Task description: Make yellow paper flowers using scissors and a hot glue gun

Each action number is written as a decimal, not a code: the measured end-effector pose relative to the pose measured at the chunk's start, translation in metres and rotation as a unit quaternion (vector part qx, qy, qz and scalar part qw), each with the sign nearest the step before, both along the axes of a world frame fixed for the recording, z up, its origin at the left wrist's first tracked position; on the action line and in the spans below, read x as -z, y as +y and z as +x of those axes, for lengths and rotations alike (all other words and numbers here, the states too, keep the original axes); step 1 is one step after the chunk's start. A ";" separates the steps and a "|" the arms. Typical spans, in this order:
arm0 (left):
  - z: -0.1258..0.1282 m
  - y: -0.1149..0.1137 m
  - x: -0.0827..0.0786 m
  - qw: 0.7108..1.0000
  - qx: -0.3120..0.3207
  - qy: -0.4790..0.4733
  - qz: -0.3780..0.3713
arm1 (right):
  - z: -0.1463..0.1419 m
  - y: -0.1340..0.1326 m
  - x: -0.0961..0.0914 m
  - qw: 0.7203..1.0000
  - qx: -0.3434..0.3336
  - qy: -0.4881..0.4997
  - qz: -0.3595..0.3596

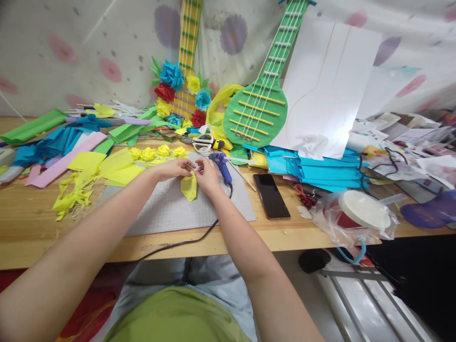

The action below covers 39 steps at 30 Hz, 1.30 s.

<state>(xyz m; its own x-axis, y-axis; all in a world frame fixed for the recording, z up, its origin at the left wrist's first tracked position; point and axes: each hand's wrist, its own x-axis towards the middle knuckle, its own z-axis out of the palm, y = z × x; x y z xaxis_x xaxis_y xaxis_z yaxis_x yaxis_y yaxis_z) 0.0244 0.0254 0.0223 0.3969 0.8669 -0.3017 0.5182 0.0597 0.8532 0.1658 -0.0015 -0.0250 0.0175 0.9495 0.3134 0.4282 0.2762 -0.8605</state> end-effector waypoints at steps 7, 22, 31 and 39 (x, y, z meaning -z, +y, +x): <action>0.012 -0.012 0.021 0.956 -0.269 -0.109 0.050 | 0.003 -0.002 -0.003 0.996 0.031 -0.053 0.065; -0.007 -0.018 0.042 0.919 -0.354 -0.120 0.127 | -0.006 -0.010 -0.004 0.967 -0.048 -0.240 0.065; -0.030 -0.046 0.045 0.914 -0.084 0.132 0.375 | -0.005 -0.009 -0.001 0.967 -0.041 -0.251 0.028; -0.025 -0.045 0.045 0.877 -0.116 0.240 0.399 | -0.003 -0.011 -0.001 0.968 -0.066 -0.238 0.036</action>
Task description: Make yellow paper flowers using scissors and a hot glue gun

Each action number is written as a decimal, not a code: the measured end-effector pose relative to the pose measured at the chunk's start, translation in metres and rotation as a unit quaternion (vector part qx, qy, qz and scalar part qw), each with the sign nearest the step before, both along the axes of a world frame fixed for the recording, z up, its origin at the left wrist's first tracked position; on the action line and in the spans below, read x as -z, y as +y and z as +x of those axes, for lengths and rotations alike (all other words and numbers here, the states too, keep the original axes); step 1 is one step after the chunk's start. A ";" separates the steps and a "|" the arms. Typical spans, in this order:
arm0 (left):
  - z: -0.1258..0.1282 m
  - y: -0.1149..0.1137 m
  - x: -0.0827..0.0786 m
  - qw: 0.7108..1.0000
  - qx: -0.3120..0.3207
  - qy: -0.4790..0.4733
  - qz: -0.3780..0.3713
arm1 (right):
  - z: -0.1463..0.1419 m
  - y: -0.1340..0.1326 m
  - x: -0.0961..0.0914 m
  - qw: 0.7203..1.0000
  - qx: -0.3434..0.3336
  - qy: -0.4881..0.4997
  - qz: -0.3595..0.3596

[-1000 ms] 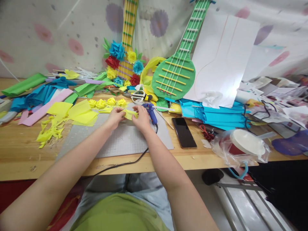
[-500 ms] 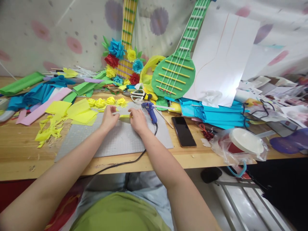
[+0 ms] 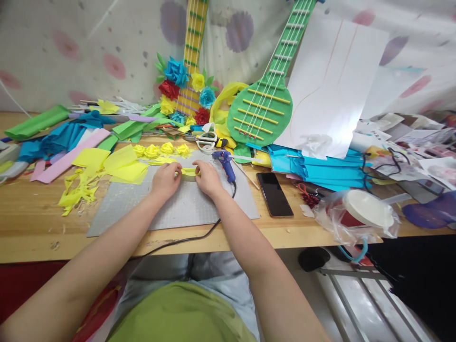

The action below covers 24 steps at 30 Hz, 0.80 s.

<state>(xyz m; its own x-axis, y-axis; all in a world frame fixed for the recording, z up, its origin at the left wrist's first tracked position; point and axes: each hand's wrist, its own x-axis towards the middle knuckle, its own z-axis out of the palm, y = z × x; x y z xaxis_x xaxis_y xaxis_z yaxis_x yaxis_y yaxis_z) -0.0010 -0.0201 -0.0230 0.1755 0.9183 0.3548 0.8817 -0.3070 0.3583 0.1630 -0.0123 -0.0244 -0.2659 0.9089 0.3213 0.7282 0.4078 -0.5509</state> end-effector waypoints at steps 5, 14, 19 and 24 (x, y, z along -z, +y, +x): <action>-0.001 -0.003 -0.002 1.000 -0.013 -0.003 -0.021 | -0.001 0.000 0.000 0.999 0.013 0.026 -0.029; -0.005 0.002 0.003 0.993 -0.040 -0.087 -0.076 | -0.001 0.011 0.014 0.985 0.036 0.130 -0.107; -0.003 0.005 0.005 0.988 -0.054 -0.110 -0.092 | -0.004 0.013 0.016 0.980 0.065 0.141 -0.122; -0.001 0.007 0.004 0.986 -0.069 -0.111 -0.100 | -0.007 0.014 0.016 0.979 0.082 0.140 -0.120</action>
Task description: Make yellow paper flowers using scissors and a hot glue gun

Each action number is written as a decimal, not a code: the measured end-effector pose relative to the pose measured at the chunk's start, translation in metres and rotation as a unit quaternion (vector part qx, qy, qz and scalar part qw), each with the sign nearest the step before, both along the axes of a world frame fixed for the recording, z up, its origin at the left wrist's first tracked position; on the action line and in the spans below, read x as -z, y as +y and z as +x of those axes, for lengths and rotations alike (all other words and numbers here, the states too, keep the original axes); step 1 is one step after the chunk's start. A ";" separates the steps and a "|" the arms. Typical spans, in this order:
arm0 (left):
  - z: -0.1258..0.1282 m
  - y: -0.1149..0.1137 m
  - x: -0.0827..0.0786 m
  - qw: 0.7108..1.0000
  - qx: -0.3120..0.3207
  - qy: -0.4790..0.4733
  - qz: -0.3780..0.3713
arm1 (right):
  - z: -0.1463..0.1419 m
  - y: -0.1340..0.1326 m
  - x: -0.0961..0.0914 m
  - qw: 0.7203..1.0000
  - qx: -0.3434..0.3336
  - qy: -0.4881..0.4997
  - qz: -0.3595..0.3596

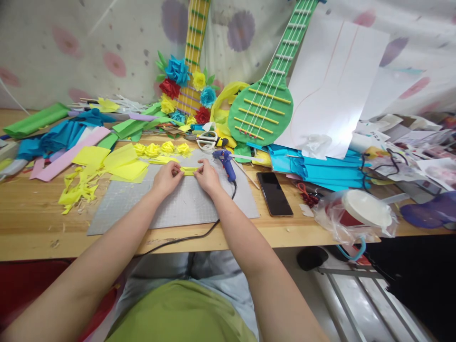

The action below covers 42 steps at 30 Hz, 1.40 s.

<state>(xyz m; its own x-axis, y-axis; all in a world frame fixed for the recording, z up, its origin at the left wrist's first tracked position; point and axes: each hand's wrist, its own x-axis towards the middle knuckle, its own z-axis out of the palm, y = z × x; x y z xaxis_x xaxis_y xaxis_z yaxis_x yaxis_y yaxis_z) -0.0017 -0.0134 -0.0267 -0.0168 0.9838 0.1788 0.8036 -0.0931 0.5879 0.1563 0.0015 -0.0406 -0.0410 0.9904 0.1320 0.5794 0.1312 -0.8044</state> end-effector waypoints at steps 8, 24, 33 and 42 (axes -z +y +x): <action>0.004 -0.002 -0.005 1.000 -0.022 0.016 -0.005 | -0.003 -0.004 -0.003 0.998 0.020 -0.053 0.004; 0.010 -0.003 -0.008 0.998 -0.058 0.017 -0.010 | -0.016 -0.013 -0.010 0.972 0.038 -0.227 0.056; 0.010 -0.003 -0.006 0.997 -0.059 0.050 -0.009 | -0.018 -0.013 -0.010 0.955 0.026 -0.288 0.065; 0.011 -0.001 -0.005 0.993 0.005 0.106 0.049 | -0.019 -0.013 -0.011 0.942 0.020 -0.328 0.074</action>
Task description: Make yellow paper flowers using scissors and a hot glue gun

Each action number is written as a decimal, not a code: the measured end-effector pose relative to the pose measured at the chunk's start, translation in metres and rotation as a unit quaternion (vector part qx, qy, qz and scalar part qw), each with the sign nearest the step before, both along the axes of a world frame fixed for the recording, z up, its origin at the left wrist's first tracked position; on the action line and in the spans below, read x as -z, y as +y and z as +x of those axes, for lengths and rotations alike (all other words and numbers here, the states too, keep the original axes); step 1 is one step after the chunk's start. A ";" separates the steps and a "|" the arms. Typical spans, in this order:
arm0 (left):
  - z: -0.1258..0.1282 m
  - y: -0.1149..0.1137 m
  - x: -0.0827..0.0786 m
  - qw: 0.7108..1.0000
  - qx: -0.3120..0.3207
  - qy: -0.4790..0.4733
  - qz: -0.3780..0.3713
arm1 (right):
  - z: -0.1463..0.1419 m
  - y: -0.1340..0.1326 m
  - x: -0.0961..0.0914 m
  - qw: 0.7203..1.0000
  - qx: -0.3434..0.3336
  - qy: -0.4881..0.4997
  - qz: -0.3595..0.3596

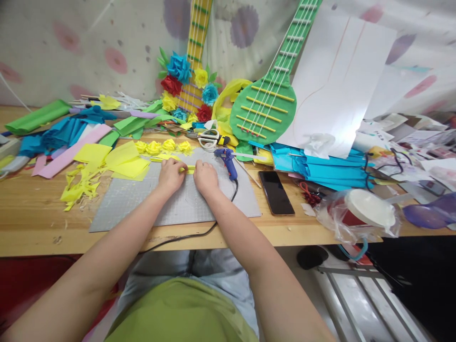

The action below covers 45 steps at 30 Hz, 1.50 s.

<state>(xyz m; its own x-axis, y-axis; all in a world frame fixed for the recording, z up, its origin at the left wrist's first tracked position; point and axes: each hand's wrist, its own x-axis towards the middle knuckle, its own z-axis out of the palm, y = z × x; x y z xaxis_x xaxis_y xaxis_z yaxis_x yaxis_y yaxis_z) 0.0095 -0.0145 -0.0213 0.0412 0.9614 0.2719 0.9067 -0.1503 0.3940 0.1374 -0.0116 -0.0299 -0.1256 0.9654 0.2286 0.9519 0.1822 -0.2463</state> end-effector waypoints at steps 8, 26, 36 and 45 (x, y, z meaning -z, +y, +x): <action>0.003 -0.001 0.002 1.000 -0.011 0.011 0.014 | -0.002 -0.005 -0.004 1.000 -0.005 -0.003 -0.006; -0.001 -0.001 0.004 0.998 -0.032 -0.045 -0.024 | 0.004 -0.005 -0.002 0.998 0.002 0.058 -0.015; -0.005 0.019 0.000 0.999 -0.010 -0.031 0.002 | 0.004 -0.005 -0.004 0.996 0.004 0.089 -0.018; -0.009 0.020 0.000 0.999 -0.002 -0.013 -0.047 | 0.015 0.003 0.003 0.978 -0.015 0.208 0.027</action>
